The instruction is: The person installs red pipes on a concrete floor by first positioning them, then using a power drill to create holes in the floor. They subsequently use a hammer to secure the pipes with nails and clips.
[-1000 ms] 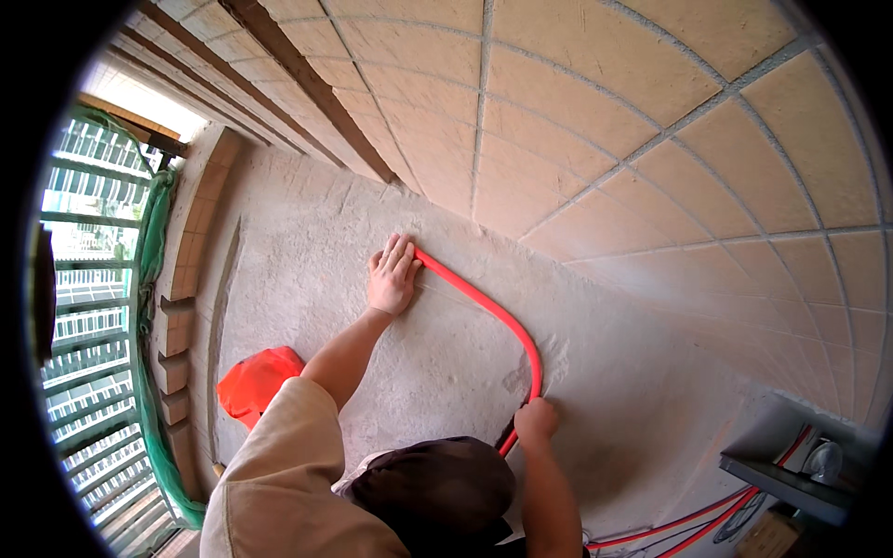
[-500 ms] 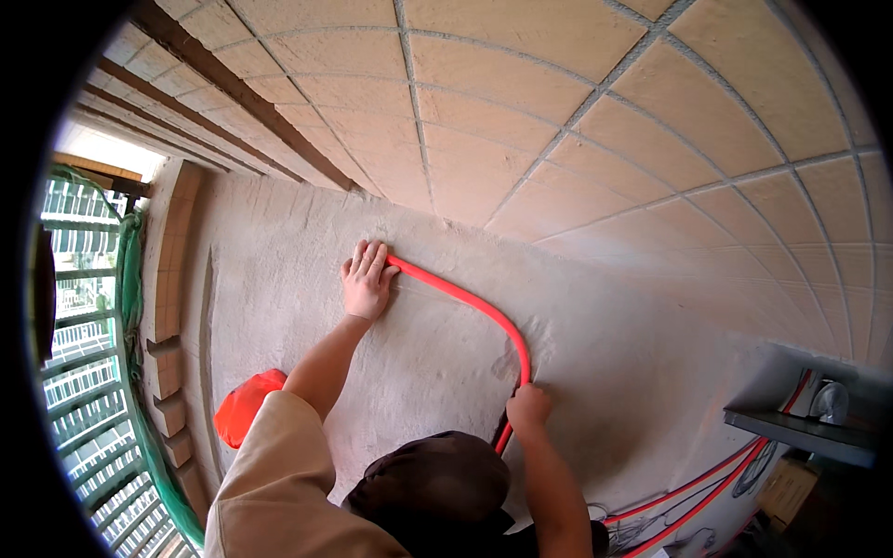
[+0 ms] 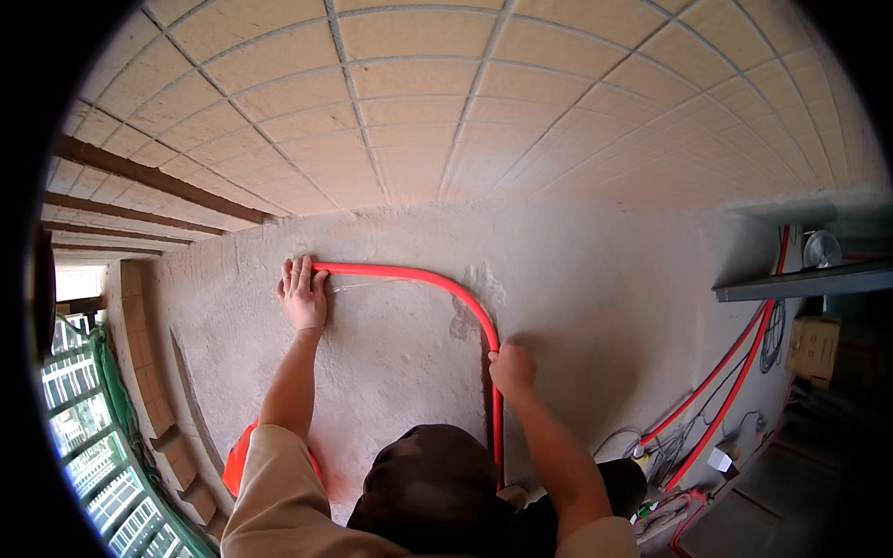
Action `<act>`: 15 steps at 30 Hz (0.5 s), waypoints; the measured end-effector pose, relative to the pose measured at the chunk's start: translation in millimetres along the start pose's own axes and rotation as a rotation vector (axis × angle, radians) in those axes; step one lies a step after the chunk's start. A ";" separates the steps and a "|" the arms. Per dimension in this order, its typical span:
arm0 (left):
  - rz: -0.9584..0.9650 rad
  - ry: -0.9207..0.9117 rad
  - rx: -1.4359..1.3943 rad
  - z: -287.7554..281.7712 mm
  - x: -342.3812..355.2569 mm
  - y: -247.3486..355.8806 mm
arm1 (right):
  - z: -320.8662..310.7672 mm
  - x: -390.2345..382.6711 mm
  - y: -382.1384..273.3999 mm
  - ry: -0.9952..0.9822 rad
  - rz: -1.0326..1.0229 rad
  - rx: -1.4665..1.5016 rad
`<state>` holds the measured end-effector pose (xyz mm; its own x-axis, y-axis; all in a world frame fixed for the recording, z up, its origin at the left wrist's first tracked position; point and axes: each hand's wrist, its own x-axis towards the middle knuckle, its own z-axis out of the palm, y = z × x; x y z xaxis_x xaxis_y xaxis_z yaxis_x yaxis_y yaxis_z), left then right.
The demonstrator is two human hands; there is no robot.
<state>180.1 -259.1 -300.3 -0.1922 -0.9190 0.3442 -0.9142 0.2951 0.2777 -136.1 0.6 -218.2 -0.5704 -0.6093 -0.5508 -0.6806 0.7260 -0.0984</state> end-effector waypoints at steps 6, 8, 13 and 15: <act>0.005 0.004 0.029 -1.9 1.6 -0.2 | 42.6 -45.5 40.7 -0.184 -0.070 -0.085; 0.007 0.006 0.049 2.1 1.3 3.8 | 55.0 -45.8 35.8 -0.143 0.012 -0.122; 0.029 -0.010 0.069 0.9 0.7 -7.1 | 45.8 -46.1 6.1 -0.194 0.025 -0.184; 0.036 -0.017 0.056 0.8 -2.3 -2.7 | 37.3 -47.3 5.1 -0.228 0.016 -0.177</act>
<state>182.8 -258.0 -302.6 -0.2309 -0.9126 0.3375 -0.9250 0.3134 0.2147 -95.4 45.0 -223.6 -0.4767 -0.4963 -0.7255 -0.7539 0.6553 0.0470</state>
